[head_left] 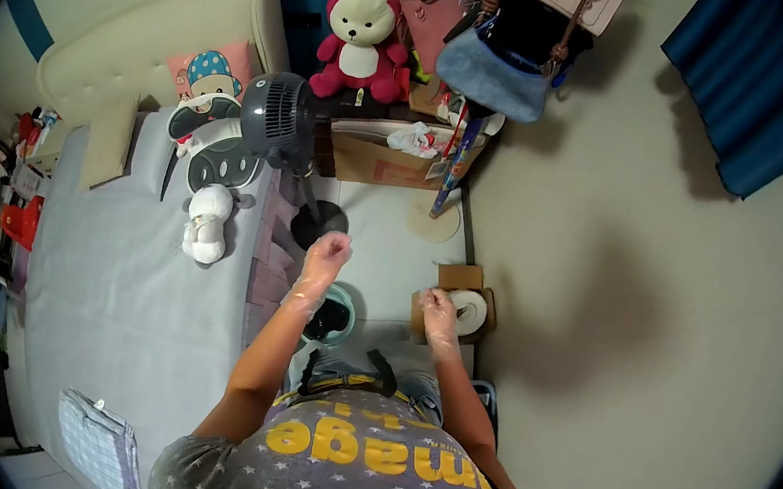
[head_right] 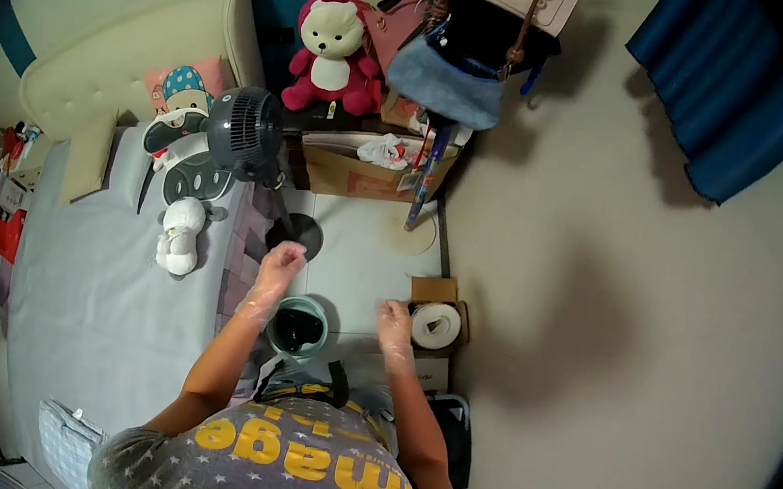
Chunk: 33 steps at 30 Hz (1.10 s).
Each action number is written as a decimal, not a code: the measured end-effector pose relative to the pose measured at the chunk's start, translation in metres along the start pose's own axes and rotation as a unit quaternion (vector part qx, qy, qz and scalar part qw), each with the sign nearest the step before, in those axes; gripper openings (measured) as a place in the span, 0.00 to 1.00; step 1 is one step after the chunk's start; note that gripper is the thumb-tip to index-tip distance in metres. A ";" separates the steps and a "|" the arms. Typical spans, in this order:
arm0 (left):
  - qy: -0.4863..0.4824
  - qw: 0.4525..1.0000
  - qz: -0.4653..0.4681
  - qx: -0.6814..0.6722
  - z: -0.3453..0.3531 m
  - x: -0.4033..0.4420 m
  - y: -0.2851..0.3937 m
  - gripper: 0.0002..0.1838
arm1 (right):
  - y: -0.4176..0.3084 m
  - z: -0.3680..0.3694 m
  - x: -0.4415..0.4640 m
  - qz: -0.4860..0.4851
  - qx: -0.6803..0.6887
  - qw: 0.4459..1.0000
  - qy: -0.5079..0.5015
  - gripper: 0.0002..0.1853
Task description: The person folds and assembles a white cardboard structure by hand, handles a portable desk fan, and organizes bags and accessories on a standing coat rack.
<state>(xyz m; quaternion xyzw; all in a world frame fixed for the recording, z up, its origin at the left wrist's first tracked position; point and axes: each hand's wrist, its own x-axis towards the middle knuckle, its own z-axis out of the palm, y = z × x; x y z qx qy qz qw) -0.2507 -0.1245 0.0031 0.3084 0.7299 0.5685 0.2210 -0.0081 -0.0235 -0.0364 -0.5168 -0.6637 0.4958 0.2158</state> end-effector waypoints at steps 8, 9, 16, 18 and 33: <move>-0.055 0.985 0.128 0.102 0.054 0.032 0.074 0.21 | -0.043 -0.053 0.083 -0.080 0.018 0.997 0.009 0.23; -0.042 0.979 0.154 0.127 0.052 0.034 0.072 0.21 | -0.043 -0.043 0.088 -0.070 0.032 0.997 -0.010 0.26; 0.029 0.976 0.105 0.186 0.000 0.037 0.042 0.28 | -0.073 0.017 0.078 -0.022 0.096 0.977 -0.188 0.41; 0.056 0.973 0.086 0.207 -0.020 0.034 0.029 0.30 | -0.076 0.040 0.077 -0.040 0.058 0.972 -0.224 0.42; 0.179 0.947 -0.076 0.255 -0.089 0.078 -0.004 0.35 | -0.131 0.166 0.175 -0.208 -0.033 0.895 -0.393 0.39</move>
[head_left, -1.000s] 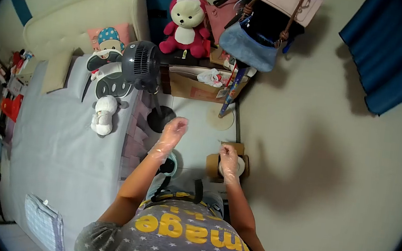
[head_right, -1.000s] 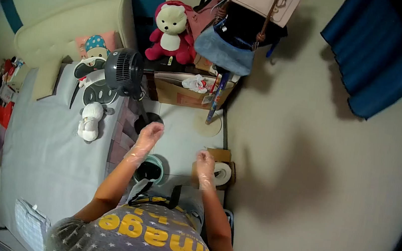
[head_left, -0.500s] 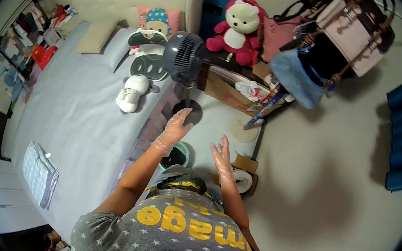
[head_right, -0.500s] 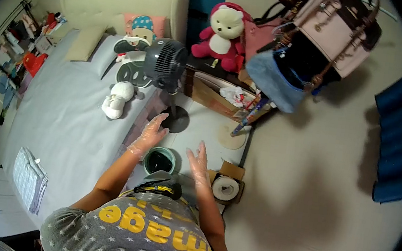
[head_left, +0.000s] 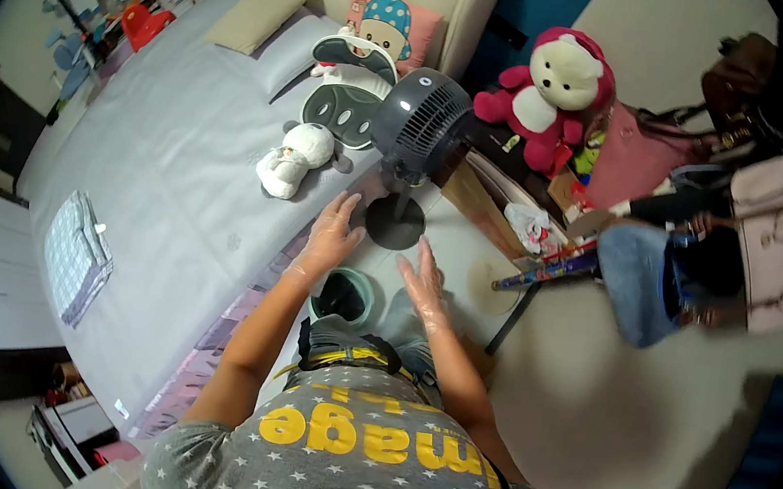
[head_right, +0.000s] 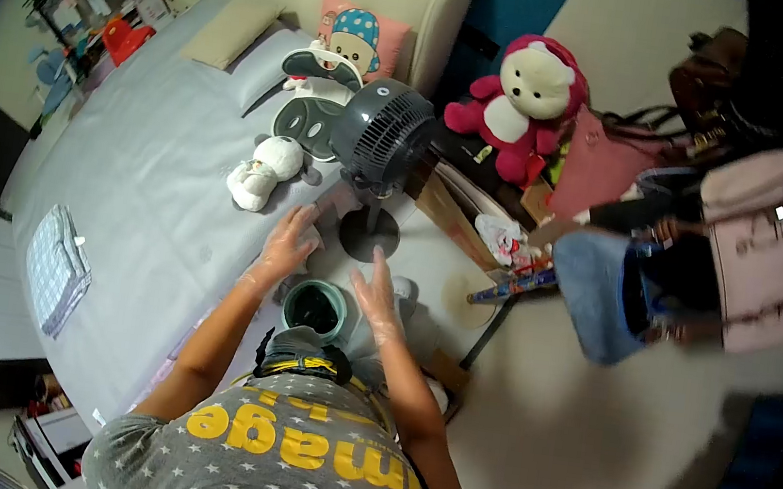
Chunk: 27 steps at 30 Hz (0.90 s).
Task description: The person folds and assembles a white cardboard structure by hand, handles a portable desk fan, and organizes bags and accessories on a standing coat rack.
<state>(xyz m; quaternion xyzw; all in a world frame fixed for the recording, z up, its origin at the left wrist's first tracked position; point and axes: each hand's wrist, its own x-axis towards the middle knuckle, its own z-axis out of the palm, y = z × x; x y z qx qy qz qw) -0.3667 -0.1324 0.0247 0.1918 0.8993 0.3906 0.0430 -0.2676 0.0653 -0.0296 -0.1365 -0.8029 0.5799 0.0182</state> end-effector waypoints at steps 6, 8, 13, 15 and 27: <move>0.098 0.992 0.051 0.067 0.031 0.107 0.048 0.33 | -0.034 -0.054 0.125 -0.092 -0.065 0.994 -0.004 0.35; 0.144 0.989 0.023 0.023 0.045 0.135 0.058 0.31 | -0.026 -0.068 0.162 -0.186 -0.067 0.980 0.030 0.30; 0.170 0.984 -0.053 0.025 0.074 0.132 0.058 0.30 | -0.027 -0.110 0.216 -0.166 -0.134 0.975 0.061 0.26; 0.181 0.979 -0.092 0.029 0.079 0.114 0.044 0.28 | -0.019 -0.114 0.225 -0.142 -0.118 0.981 0.058 0.24; 0.270 0.925 -0.268 0.003 0.050 -0.002 -0.028 0.10 | 0.024 -0.086 0.220 -0.087 0.034 0.991 0.091 0.10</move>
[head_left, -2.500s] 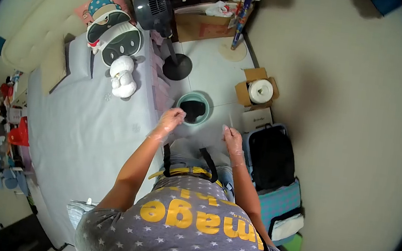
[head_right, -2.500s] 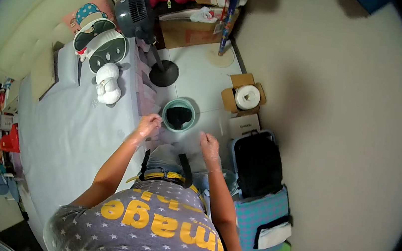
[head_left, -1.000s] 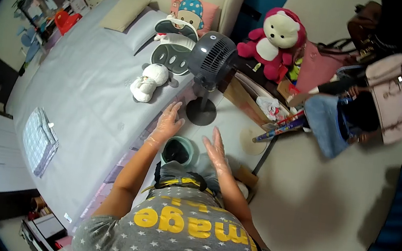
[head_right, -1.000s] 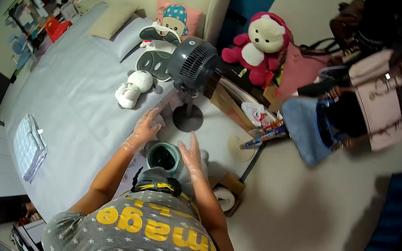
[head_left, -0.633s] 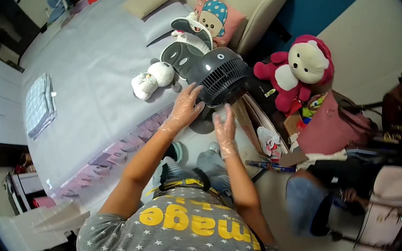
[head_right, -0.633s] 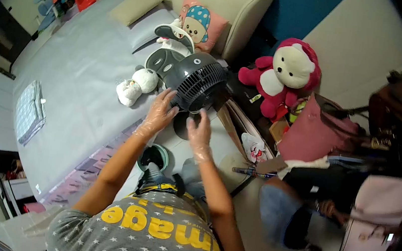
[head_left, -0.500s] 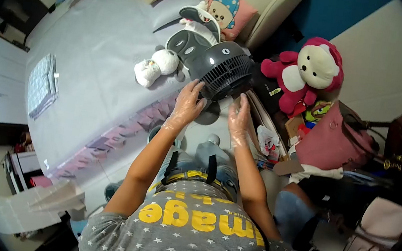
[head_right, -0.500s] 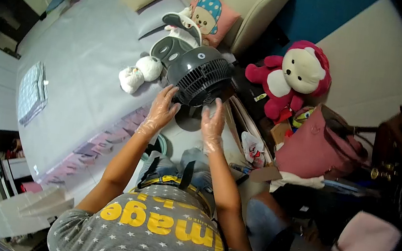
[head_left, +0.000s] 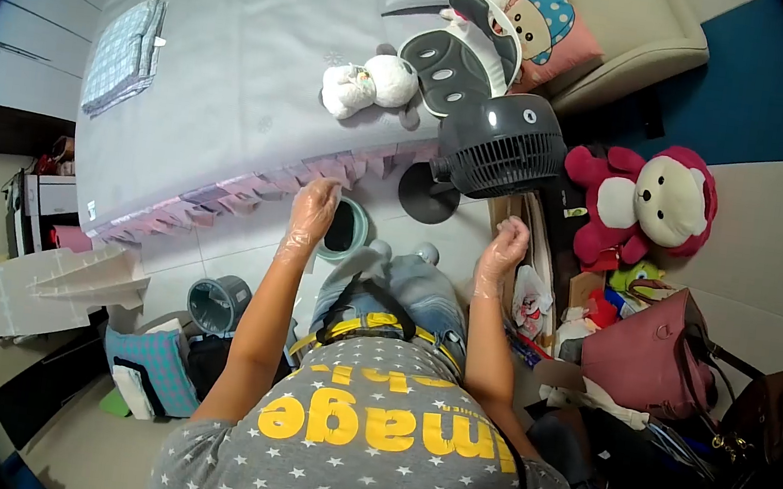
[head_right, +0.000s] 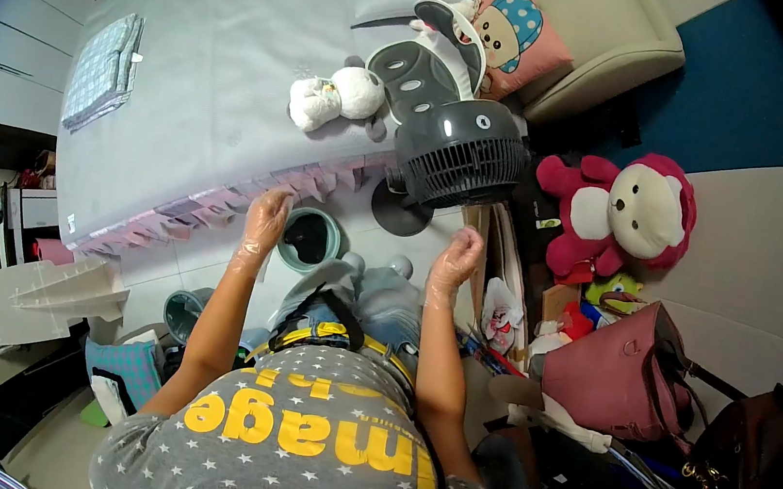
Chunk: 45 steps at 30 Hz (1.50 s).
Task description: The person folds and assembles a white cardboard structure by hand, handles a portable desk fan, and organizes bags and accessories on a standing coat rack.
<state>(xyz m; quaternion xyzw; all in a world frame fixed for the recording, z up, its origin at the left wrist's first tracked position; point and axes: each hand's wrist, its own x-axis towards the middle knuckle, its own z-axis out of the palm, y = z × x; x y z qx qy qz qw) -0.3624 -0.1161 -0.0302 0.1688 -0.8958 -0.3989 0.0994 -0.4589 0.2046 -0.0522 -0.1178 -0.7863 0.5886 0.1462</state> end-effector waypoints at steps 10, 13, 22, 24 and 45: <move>-0.154 0.985 0.073 -0.001 0.030 0.032 0.058 0.12 | -0.088 0.036 0.073 -0.288 -0.186 0.938 0.042 0.20; -0.107 0.960 0.258 0.002 0.045 0.056 0.106 0.24 | -0.079 0.035 0.108 -0.278 -0.173 0.943 0.052 0.19; -0.156 0.917 0.348 0.118 0.096 0.133 0.259 0.25 | 0.015 -0.037 0.265 -0.112 -0.136 0.975 0.133 0.14; -0.171 0.917 0.318 0.168 0.113 0.155 0.290 0.25 | 0.040 -0.058 0.306 -0.049 -0.141 0.976 0.157 0.13; -0.213 0.923 0.103 0.304 0.236 0.224 0.344 0.17 | 0.196 -0.050 0.692 0.389 0.096 0.903 0.159 0.20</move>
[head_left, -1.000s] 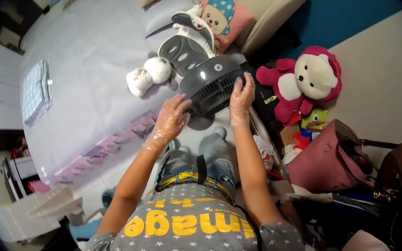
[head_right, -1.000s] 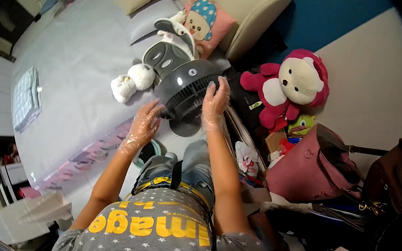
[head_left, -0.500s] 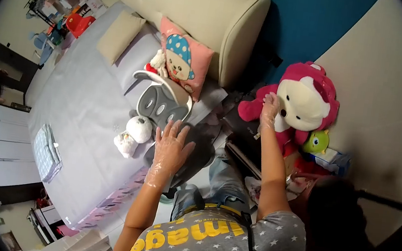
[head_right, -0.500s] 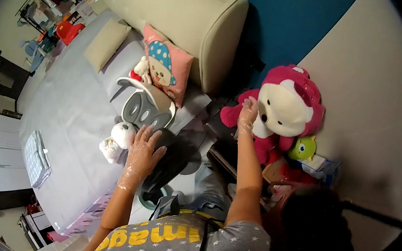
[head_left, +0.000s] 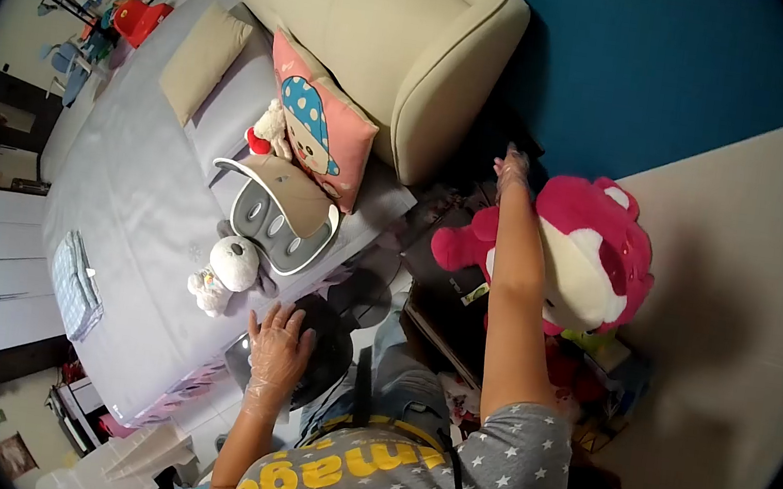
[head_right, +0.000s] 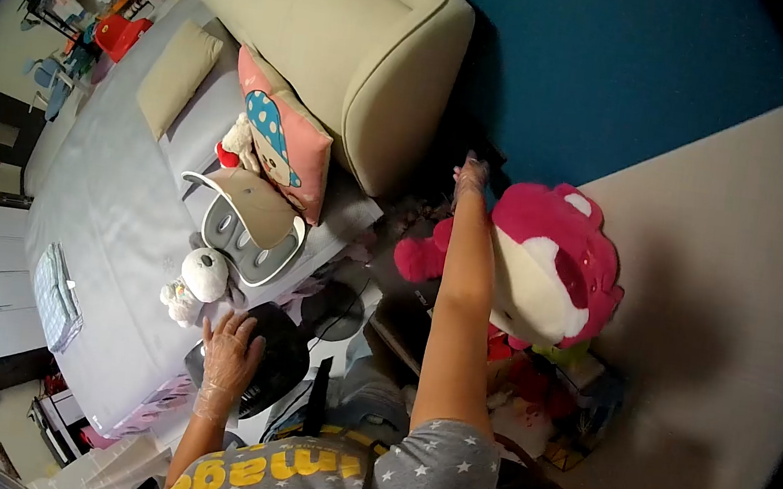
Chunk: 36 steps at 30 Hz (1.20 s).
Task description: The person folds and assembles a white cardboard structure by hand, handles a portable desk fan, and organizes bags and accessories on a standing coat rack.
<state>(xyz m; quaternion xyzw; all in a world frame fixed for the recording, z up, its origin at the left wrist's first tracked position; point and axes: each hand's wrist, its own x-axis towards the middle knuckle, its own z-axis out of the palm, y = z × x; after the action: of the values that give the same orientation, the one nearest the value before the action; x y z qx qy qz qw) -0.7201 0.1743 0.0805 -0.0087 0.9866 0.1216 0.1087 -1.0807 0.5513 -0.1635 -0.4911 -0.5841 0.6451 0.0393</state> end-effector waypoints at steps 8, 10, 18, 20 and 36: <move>0.017 1.000 0.023 0.005 0.009 0.002 -0.004 0.14 | 0.152 0.041 0.118 -0.085 0.301 0.898 -0.308 0.17; 0.026 0.999 0.024 0.013 0.009 0.005 -0.004 0.14 | 0.169 0.042 0.054 -0.051 0.399 0.815 -0.416 0.13; 0.080 0.995 0.017 -0.051 0.007 -0.002 -0.008 0.15 | 0.122 -0.034 -0.270 -0.183 -0.110 0.940 -0.267 0.22; 0.087 0.994 0.002 -0.067 0.009 -0.005 -0.011 0.17 | 0.124 -0.056 -0.319 -0.258 -0.193 0.890 -0.322 0.21; 0.104 0.852 0.084 -0.506 -0.024 -0.044 0.005 0.12 | 0.029 -0.084 -0.503 -0.545 -0.048 0.683 -0.484 0.11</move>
<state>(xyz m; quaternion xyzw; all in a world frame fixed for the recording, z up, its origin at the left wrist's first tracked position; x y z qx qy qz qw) -0.6819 0.1727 0.1137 0.0074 0.7914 0.6108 -0.0244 -0.7499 0.2881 0.1228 0.2933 -0.7166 0.6287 0.0718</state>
